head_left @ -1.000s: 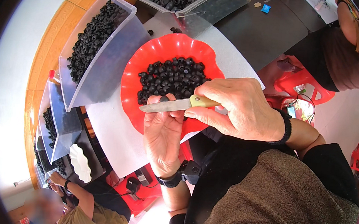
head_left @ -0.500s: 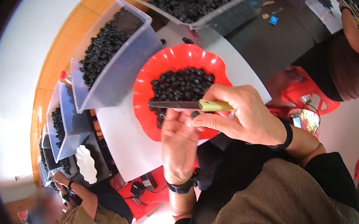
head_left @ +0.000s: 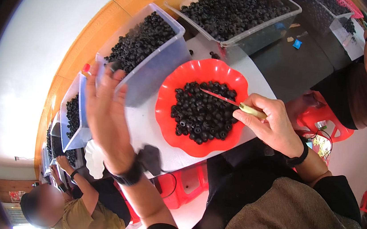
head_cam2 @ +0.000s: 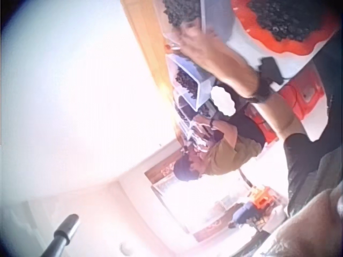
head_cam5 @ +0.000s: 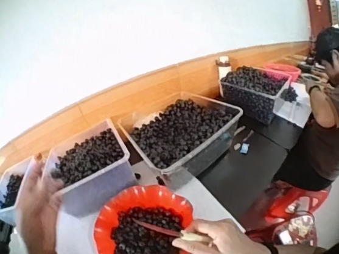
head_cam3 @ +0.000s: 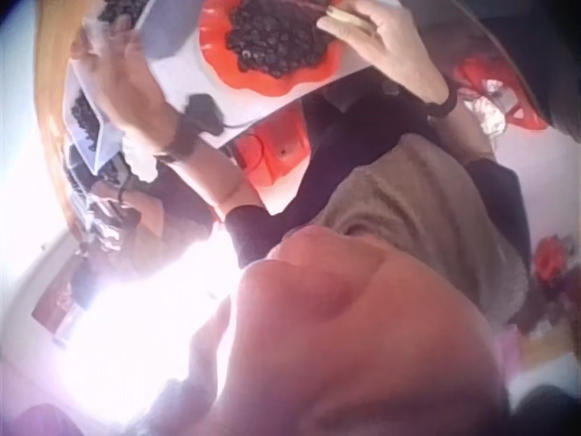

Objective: Removing excess plastic flash from small black circular rings using a handheld knife.

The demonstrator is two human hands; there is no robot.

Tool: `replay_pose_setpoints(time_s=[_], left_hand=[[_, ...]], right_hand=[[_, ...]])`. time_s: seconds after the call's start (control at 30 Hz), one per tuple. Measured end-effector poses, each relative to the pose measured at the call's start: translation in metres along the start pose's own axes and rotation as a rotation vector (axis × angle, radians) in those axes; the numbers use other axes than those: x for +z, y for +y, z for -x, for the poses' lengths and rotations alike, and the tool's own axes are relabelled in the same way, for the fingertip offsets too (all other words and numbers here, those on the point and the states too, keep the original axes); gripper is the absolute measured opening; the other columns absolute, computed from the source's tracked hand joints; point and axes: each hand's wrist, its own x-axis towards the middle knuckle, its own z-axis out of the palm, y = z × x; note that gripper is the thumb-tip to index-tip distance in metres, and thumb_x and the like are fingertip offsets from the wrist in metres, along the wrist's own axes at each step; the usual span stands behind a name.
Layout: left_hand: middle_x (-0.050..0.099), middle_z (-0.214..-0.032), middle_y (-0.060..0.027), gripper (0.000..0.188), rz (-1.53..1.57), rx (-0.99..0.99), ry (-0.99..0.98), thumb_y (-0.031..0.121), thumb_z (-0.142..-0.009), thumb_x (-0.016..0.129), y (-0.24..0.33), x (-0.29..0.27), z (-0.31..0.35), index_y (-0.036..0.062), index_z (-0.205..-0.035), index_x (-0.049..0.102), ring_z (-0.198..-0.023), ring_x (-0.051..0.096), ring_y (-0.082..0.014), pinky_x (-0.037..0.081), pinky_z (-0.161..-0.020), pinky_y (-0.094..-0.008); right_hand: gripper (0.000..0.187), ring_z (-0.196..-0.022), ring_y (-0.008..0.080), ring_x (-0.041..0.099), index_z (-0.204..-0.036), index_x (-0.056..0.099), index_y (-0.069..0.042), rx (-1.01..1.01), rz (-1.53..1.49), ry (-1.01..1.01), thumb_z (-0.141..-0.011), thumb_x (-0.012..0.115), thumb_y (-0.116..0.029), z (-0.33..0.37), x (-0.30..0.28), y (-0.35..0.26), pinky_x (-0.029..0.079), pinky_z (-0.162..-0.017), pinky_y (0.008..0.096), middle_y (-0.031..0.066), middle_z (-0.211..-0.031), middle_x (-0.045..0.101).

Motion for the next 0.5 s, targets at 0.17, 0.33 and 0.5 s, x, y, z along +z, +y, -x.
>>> replay_pose_setpoints(time_s=[0.17, 0.33, 0.5], left_hand=[[0.061, -0.121, -0.0081, 0.034, -0.396, -0.007, -0.069, 0.011, -0.097, 0.064, -0.031, -0.012, 0.000, 0.0015, -0.128, 0.058, -0.110, 0.058, -0.0134, 0.043, -0.097, -0.0298], [0.070, -0.096, -0.0061, 0.018, -0.592, -0.155, -0.537, 0.008, -0.092, 0.067, -0.070, 0.005, 0.010, -0.0015, -0.108, 0.069, -0.088, 0.064, -0.0128, 0.050, -0.082, -0.0262], [0.068, -0.089, -0.0100, 0.025, -0.978, -0.132, -0.742, 0.003, -0.085, 0.069, -0.098, 0.021, -0.004, 0.0005, -0.110, 0.069, -0.079, 0.065, -0.0181, 0.051, -0.076, -0.0310]], right_hand=[[0.027, -0.053, 0.0139, 0.053, -0.086, 0.065, 0.001, 0.103, -0.028, 0.018, -0.091, 0.075, -0.023, 0.004, -0.010, 0.004, 0.041, -0.051, 0.0299, 0.0077, -0.062, 0.059], [0.027, -0.053, 0.0109, 0.051, -0.087, 0.065, 0.001, 0.154, -0.026, -0.009, -0.091, 0.076, -0.023, 0.004, -0.013, 0.008, 0.040, -0.050, 0.0282, 0.0065, -0.062, 0.057], [0.026, -0.052, 0.0103, 0.050, -0.088, 0.065, 0.001, 0.074, -0.030, 0.010, -0.092, 0.075, -0.022, 0.007, -0.011, 0.013, 0.039, -0.049, 0.0281, 0.0063, -0.062, 0.056]])
